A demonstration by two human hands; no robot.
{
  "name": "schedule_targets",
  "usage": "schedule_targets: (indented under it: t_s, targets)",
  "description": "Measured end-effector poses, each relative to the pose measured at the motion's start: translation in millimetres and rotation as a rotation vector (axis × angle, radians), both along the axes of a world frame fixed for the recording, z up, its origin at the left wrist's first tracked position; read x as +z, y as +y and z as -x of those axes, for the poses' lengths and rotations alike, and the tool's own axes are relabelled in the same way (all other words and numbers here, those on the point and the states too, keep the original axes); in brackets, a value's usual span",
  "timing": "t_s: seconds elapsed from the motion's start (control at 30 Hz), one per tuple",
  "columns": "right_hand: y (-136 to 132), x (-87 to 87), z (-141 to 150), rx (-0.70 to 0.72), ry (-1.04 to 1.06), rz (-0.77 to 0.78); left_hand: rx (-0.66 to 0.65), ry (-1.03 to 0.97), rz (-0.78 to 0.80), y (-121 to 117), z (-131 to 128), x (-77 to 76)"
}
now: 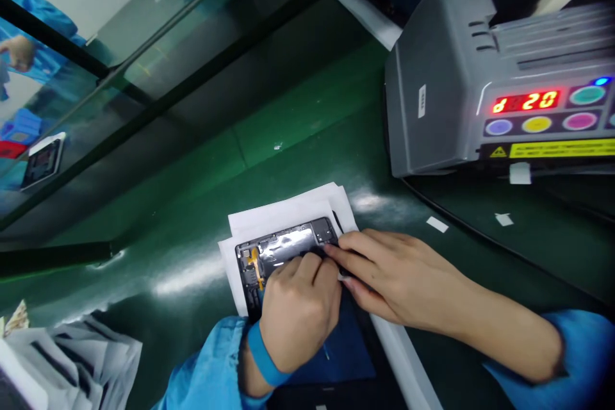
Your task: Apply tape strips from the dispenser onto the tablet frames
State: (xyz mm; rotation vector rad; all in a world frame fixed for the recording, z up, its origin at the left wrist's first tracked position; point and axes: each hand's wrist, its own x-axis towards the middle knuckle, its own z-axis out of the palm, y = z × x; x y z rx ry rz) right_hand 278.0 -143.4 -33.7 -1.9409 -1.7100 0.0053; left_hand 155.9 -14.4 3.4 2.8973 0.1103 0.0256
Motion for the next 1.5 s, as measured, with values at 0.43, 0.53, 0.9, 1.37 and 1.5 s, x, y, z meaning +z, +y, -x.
schedule_targets:
  t_s: [0.43,0.53,0.9,1.37,1.5]
  targets:
    - [-4,-6.1,8,-0.014,-0.126,-0.078,0.15,0.03,0.268,14,2,-4.5]
    - [-5,-7.0,10,-0.022,-0.136,-0.087,0.125,0.041,0.262,16,2,-6.6]
    - [-5,-6.0,15,-0.038,-0.2,-0.031,0.087,-0.001,0.265,23,4,-13.2]
    - [-1,1.5,18,-0.065,-0.243,0.08,0.06,-0.02,0.249,25,3,-15.2]
    - [-2,1.1,18,-0.038,-0.329,0.055,0.074,0.005,0.238,25,3,-13.3]
